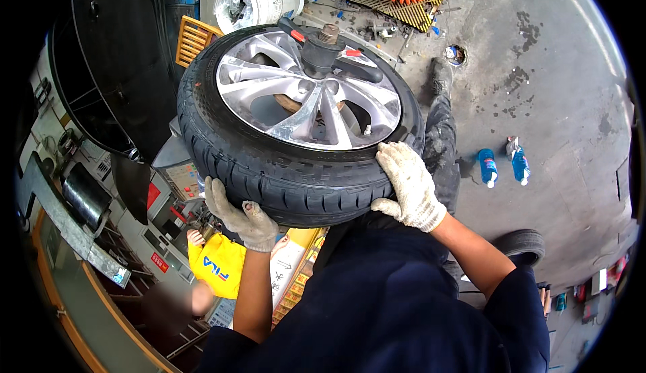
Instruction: The person mounts a car tire onto a wheel balancer, operates the machine's control panel, and applies balancing weights to the rim. They repeat the process by removing and remounting the tire to verify balance.
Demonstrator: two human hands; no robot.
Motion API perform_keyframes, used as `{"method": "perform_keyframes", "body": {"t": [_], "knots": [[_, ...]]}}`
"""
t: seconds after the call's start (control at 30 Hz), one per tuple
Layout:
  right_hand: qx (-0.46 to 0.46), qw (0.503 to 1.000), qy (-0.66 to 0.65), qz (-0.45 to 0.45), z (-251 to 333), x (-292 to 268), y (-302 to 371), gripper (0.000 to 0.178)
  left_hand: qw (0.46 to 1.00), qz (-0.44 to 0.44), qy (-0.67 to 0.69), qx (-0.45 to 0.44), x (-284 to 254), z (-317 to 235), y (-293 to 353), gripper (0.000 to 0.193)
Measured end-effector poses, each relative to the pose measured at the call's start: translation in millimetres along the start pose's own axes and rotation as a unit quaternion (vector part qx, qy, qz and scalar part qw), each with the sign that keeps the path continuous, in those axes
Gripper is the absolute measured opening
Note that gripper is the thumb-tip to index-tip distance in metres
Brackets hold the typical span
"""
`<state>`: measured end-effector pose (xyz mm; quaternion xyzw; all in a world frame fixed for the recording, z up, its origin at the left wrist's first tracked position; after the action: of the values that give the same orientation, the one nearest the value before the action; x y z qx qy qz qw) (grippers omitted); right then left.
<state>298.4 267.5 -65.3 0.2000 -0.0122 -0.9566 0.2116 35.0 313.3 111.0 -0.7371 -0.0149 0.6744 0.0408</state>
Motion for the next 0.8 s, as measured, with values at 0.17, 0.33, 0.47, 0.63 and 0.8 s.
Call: {"method": "perform_keyframes", "body": {"t": [0.17, 0.33, 0.47, 0.63, 0.8], "knots": [[0.023, 0.999, -0.035, 0.032, -18, 4, 4, 0.088, 0.997, 0.022, 0.042, -0.067, 0, 42, -15, 0.074], [0.016, 0.995, -0.081, 0.049, -20, 9, -4, 0.089, 0.986, 0.056, 0.094, -0.128, 5, 82, -41, 0.078], [0.026, 0.992, -0.111, 0.061, -16, 8, -15, 0.085, 0.973, 0.084, 0.129, -0.173, 12, 120, -62, 0.079], [0.028, 0.989, -0.129, 0.065, -18, 5, -17, 0.085, 0.925, 0.075, 0.260, -0.267, 24, 180, -82, 0.061], [0.017, 0.988, -0.143, 0.057, 0, 0, -28, 0.078, 0.881, 0.054, 0.360, -0.303, 31, 229, -96, 0.043]]}}
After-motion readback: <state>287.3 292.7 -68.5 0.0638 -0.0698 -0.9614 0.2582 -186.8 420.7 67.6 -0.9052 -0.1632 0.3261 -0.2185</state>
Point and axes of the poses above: each hand's wrist, its own y-axis away from the middle knuckle, its own x-axis out of the palm, z = x × y, the point moved 8 cm from there along -y, towards the middle knuckle, and after that the axes turned 7 degrees about y, right-handed, at the moved point
